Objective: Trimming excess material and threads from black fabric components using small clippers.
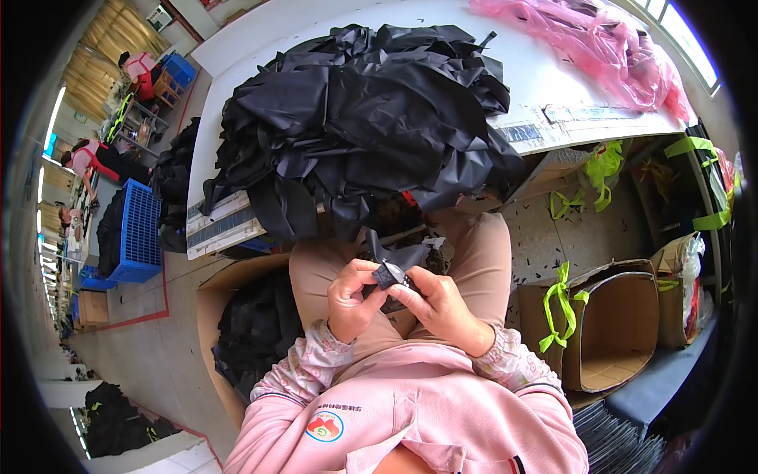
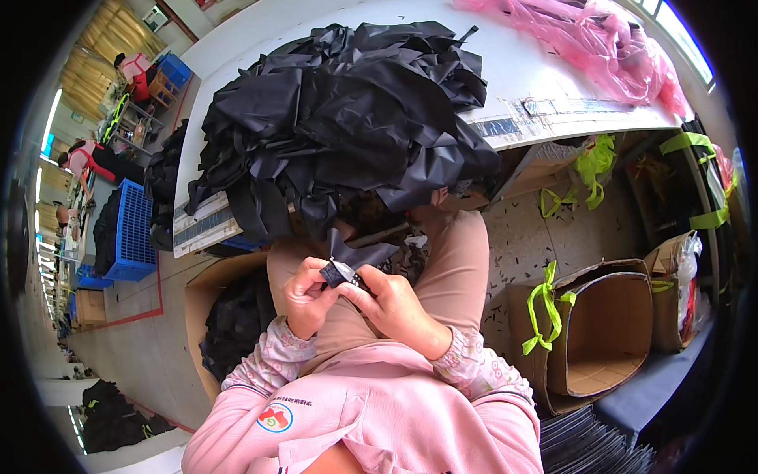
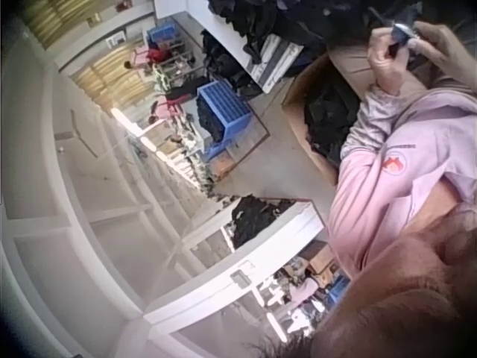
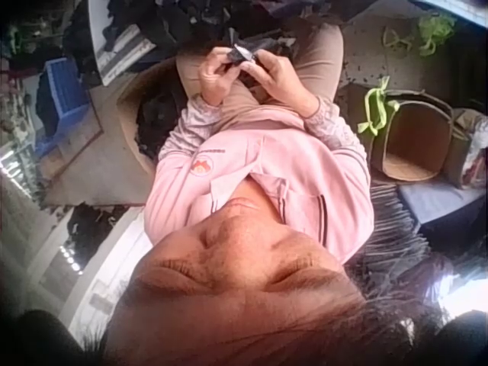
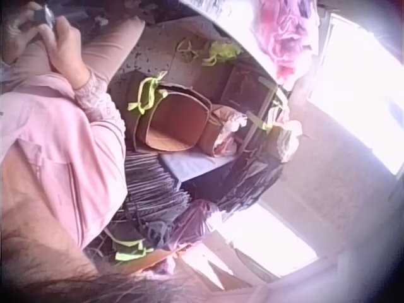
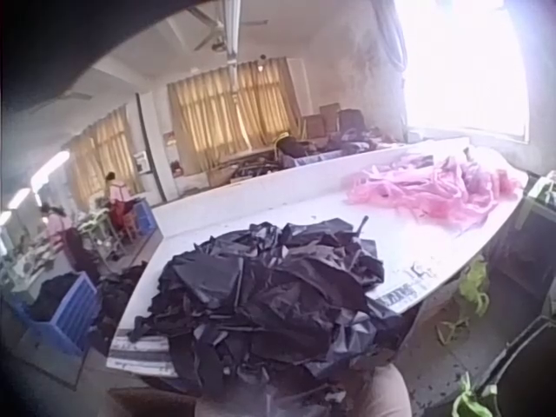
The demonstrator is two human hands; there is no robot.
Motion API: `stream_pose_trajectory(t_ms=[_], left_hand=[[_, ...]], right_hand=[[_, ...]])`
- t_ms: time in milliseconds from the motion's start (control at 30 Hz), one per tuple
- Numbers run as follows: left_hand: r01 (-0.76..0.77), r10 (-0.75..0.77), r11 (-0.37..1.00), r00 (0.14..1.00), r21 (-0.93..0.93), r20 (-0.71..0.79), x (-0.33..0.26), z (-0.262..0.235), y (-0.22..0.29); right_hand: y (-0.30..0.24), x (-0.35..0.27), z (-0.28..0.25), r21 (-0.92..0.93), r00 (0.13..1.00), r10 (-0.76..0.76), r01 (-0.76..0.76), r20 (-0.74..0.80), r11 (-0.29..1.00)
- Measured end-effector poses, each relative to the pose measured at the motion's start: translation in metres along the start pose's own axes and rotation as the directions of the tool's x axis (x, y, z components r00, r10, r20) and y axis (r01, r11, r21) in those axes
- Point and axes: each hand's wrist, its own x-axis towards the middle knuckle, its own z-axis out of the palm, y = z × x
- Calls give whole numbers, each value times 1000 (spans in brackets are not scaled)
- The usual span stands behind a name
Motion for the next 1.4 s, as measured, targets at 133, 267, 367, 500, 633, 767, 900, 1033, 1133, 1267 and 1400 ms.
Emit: stream_pose_trajectory(t_ms=[133, 267, 367, 500, 633, 767, 900, 1033, 1133, 1267, 1400], left_hand=[[8, -8, 1000, 999, 29, 33, 0, -4, 0], [140, -108, 977, 976, -163, 189, 12, -10, 10], [241, -153, 931, 939, -273, 308, 17, -20, 8], [349, -228, 888, 899, -299, 373, 20, -23, 10], [447, -295, 836, 855, -318, 425, 22, -24, 11], [476, -310, 832, 825, -284, 473, 20, -27, 4], [494, -320, 835, 795, -243, 516, 20, -27, 3], [490, -314, 846, 777, -210, 545, 20, -27, 4], [447, -295, 882, 767, -147, 569, 23, -28, 6], [451, -291, 882, 750, -137, 594, 29, -31, 12], [569, -308, 811, 614, -137, 727, 43, -42, 11]], right_hand=[[3, 0, 0, 46, 999, 2, 0, -36, 999], [5, 4, -19, 126, 992, 86, -98, 96, 987], [-2, 9, -36, 124, 960, 156, -189, 233, 974], [-7, 11, -45, 21, 948, 113, -124, 298, 992], [-17, 11, -49, -243, 957, -12, 85, 290, 966], [-16, 10, -48, -361, 952, -88, 195, 293, 912], [-14, 10, -46, -312, 954, -132, 216, 269, 925], [-9, 9, -45, -304, 951, -120, 208, 284, 930], [-5, 8, -46, -306, 951, -109, 200, 290, 931], [-5, 8, -52, -263, 944, -76, 166, 321, 950], [-11, 11, -57, -192, 920, -115, 198, 373, 961]])
